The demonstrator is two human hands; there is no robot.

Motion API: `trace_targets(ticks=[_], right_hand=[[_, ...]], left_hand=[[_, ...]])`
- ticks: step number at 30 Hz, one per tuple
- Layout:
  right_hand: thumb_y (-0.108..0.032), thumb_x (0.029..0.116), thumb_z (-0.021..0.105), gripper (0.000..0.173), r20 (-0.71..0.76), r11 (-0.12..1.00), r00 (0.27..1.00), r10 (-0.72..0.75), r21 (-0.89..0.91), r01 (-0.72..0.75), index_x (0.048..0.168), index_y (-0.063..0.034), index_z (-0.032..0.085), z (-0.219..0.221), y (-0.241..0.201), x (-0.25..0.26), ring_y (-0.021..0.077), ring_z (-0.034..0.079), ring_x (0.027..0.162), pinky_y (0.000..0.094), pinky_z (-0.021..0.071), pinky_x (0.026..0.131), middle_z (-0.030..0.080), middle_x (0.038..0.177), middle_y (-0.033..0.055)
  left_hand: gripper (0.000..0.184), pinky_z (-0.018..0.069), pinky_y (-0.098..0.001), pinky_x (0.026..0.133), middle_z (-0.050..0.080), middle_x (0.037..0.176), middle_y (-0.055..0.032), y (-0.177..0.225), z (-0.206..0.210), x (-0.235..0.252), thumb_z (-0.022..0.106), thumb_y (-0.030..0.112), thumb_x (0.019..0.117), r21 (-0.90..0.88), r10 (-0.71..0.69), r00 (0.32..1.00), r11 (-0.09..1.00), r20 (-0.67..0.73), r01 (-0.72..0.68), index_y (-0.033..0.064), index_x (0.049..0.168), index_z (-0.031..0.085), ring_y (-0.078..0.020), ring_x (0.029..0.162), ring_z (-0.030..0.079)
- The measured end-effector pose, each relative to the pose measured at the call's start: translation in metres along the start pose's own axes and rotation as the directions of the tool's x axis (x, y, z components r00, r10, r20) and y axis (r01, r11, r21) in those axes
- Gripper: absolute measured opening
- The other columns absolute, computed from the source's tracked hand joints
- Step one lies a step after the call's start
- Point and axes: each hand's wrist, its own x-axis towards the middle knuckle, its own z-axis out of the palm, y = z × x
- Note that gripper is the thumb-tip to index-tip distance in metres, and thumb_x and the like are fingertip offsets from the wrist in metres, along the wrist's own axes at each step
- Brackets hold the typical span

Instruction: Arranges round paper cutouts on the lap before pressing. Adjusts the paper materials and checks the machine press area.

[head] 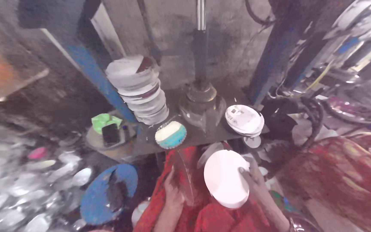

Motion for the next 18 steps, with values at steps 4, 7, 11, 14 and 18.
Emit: trace_targets(ticks=[4, 7, 11, 14, 18], right_hand=[[-0.009, 0.0989, 0.053, 0.042, -0.019, 0.998, 0.998, -0.065, -0.001, 0.065, 0.135, 0.0088, 0.044, 0.009, -0.013, -0.005, -0.0023, 0.067, 0.091, 0.0192, 0.0591, 0.08, 0.068, 0.111, 0.0016], [-0.018, 0.1063, 0.047, 0.037, 0.135, 0.992, 0.983, -0.126, 0.045, 0.121, 0.134, 0.0067, 0.048, 0.019, -0.024, -0.014, -0.0059, 0.064, 0.099, 0.0181, 0.0558, 0.089, 0.068, 0.114, -0.0019], [-0.029, 0.1092, 0.037, 0.048, 0.171, 0.966, 0.985, -0.028, -0.249, 0.071, 0.124, 0.0073, 0.065, 0.003, -0.007, -0.002, 0.0061, 0.067, 0.103, 0.0272, 0.0544, 0.095, 0.073, 0.112, 0.0098], [-0.039, 0.0993, 0.061, 0.059, 0.167, 0.609, 0.942, 0.292, -0.791, -0.048, 0.143, 0.0, 0.055, -0.015, 0.021, 0.012, 0.0395, 0.051, 0.137, 0.0588, 0.0384, 0.113, 0.056, 0.144, 0.0236], [-0.028, 0.0858, 0.078, 0.048, 0.107, 0.533, 0.954, 0.281, -0.844, -0.062, 0.127, -0.0039, 0.069, -0.02, 0.036, 0.009, 0.0463, 0.045, 0.139, 0.0665, 0.0324, 0.112, 0.062, 0.137, 0.0216]], left_hand=[[0.033, 0.0604, -0.0367, 0.09, 0.076, 0.109, -0.0042, -0.002, 0.005, -0.011, 0.073, 0.039, 0.0881, 0.361, 0.067, 0.997, 0.931, -0.036, -0.05, 0.0182, 0.114, 0.072, -0.0174, 0.103, 0.073], [0.03, 0.0623, -0.0306, 0.081, 0.076, 0.1, 0.0073, -0.009, 0.015, -0.024, 0.07, 0.045, 0.0914, 0.629, 0.038, 0.999, 0.777, -0.029, -0.012, 0.0238, 0.113, 0.069, -0.0069, 0.091, 0.073], [0.028, 0.0604, -0.0241, 0.067, 0.07, 0.082, 0.0074, -0.006, 0.023, -0.019, 0.031, 0.018, 0.1098, 0.6, 0.132, 0.953, 0.797, -0.274, 0.062, 0.0125, 0.111, 0.059, -0.0031, 0.073, 0.069], [0.045, 0.052, -0.0155, 0.049, 0.066, 0.069, 0.0057, 0.009, -0.012, 0.001, 0.023, 0.03, 0.1114, 0.194, 0.014, 0.964, 0.98, -0.267, 0.039, 0.0134, 0.095, 0.062, -0.0009, 0.054, 0.062], [0.044, 0.0335, -0.0091, 0.038, 0.048, 0.056, 0.0094, 0.013, 0.041, 0.001, 0.02, 0.028, 0.1121, 0.066, -0.021, 0.911, 0.996, -0.413, 0.053, 0.0155, 0.084, 0.052, 0.0044, 0.038, 0.038]])
